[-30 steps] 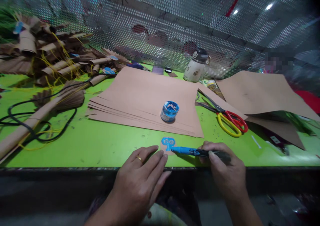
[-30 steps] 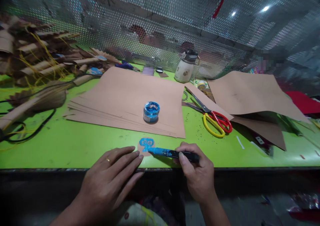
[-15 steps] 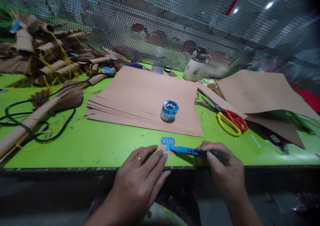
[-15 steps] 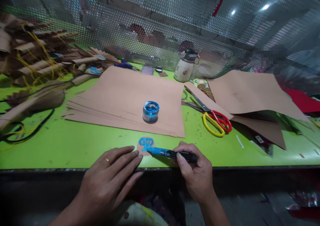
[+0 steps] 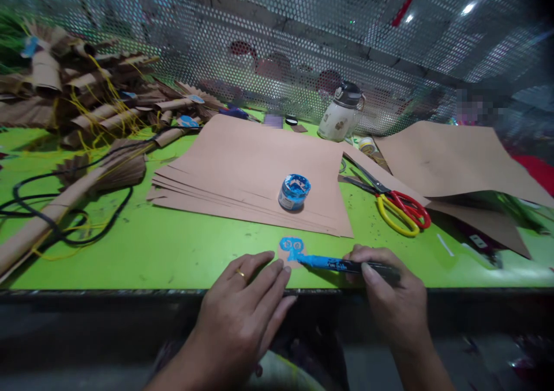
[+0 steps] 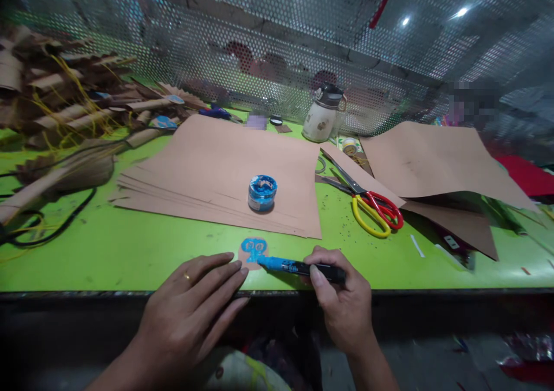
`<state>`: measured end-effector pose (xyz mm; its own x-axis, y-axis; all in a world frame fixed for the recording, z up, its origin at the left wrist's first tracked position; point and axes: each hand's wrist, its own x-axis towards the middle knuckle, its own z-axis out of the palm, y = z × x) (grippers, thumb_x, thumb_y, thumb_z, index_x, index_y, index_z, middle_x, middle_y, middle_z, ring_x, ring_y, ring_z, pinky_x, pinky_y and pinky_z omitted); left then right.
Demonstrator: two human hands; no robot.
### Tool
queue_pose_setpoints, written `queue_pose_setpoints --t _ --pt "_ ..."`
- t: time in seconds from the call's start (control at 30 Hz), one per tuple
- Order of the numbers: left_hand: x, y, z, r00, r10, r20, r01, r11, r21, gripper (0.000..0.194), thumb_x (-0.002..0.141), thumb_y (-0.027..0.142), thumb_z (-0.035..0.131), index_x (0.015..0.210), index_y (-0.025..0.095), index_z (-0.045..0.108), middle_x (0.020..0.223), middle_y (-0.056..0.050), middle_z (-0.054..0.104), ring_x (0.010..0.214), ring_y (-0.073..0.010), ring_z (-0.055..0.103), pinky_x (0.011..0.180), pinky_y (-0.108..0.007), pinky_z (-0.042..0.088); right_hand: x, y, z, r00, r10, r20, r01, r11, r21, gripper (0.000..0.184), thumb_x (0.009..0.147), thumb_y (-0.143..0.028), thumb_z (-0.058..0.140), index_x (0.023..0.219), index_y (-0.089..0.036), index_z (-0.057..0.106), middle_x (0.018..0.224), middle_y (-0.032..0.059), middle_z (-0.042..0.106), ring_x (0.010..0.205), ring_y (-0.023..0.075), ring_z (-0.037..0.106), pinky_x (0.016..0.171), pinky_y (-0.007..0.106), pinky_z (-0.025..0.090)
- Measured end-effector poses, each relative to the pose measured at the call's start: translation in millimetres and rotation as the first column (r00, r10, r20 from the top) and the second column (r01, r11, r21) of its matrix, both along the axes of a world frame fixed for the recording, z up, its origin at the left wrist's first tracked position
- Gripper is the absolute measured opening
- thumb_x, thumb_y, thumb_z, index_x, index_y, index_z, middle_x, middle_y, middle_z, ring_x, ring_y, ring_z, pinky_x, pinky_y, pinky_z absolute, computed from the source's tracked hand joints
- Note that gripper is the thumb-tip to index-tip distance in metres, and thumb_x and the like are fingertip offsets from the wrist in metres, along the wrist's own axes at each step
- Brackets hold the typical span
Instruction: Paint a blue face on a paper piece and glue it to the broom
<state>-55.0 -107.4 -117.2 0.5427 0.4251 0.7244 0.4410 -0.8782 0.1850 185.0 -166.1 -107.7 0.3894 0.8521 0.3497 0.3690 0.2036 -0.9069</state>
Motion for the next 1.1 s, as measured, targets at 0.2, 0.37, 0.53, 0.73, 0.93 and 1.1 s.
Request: queue_pose_setpoints --t 0.2,0.37,0.53,0.73,0.93,1.1 --pt "-0.9 -0.3 -0.1 1.0 0.002 -0.008 -0.002 1.0 0.006 0.023 0.09 0.016 0.065 0.11 0.007 0.069 0.108 -0.01 0.074 0.107 -0.029 0.062 0.088 -0.044 0.05 0.9 0.9 -0.9 0.999 0.008 -0.039 -0.007 1.0 0.01 0.007 0.085 -0.024 0.068 0.085 -0.024 0.075 0.085 0.0028 0.071 0.069 0.0151 0.067 0.06 0.023 0.058" --pt "-0.9 -0.3 -0.5 1.0 -0.003 -0.007 0.003 1.0 0.012 0.024 0.09 0.015 0.064 0.112 0.007 0.068 0.108 -0.01 0.074 0.106 -0.0287 0.062 0.087 -0.044 0.051 3.3 0.3 -3.2 0.999 0.032 -0.008 -0.032 0.999 -0.009 0.007 0.086 -0.023 0.068 0.086 -0.026 0.074 0.084 0.0015 0.071 0.066 0.0134 0.066 0.06 0.022 0.058" --pt "-1.4 0.2 -1.7 1.0 -0.003 -0.003 0.003 1.0 0.01 0.024 0.089 0.016 0.065 0.111 0.006 0.069 0.107 -0.01 0.074 0.106 -0.0292 0.062 0.087 -0.044 0.051 2.2 0.1 -3.2 0.998 0.015 -0.055 -0.013 1.0 0.022 0.007 0.087 -0.024 0.067 0.086 -0.025 0.074 0.084 0.0015 0.069 0.068 0.0135 0.066 0.061 0.022 0.057" --pt "-1.3 -0.4 -0.6 1.0 -0.005 -0.002 0.006 1.0 0.01 0.024 0.089 0.015 0.065 0.111 0.006 0.068 0.106 -0.01 0.074 0.106 -0.0287 0.062 0.087 -0.043 0.051 1.6 0.5 -3.2 0.999 0.02 -0.045 -0.019 1.0 0.021 0.007 0.087 -0.023 0.067 0.087 -0.025 0.074 0.085 0.0017 0.07 0.067 0.0135 0.066 0.06 0.022 0.057" --pt "-0.9 -0.6 -1.2 1.0 0.001 -0.006 -0.001 1.0 0.015 0.024 0.089 0.016 0.065 0.111 0.008 0.068 0.106 -0.009 0.074 0.104 -0.0284 0.063 0.086 -0.043 0.052 1.6 1.4 -1.9 0.996 0.052 0.072 -0.053 0.999 0.006 0.01 0.086 -0.019 0.067 0.088 -0.026 0.073 0.085 0.0008 0.071 0.067 0.0131 0.067 0.06 0.02 0.058" --pt "-1.1 0.0 -3.3 1.0 0.004 -0.007 -0.004 1.0 0.013 0.025 0.089 0.017 0.065 0.112 0.008 0.068 0.106 -0.01 0.074 0.106 -0.0292 0.063 0.087 -0.044 0.052 1.8 0.5 -3.7 0.996 0.073 0.055 -0.075 0.997 0.037 0.01 0.087 -0.02 0.066 0.088 -0.027 0.072 0.087 0.0014 0.069 0.077 0.0155 0.067 0.065 0.023 0.058"
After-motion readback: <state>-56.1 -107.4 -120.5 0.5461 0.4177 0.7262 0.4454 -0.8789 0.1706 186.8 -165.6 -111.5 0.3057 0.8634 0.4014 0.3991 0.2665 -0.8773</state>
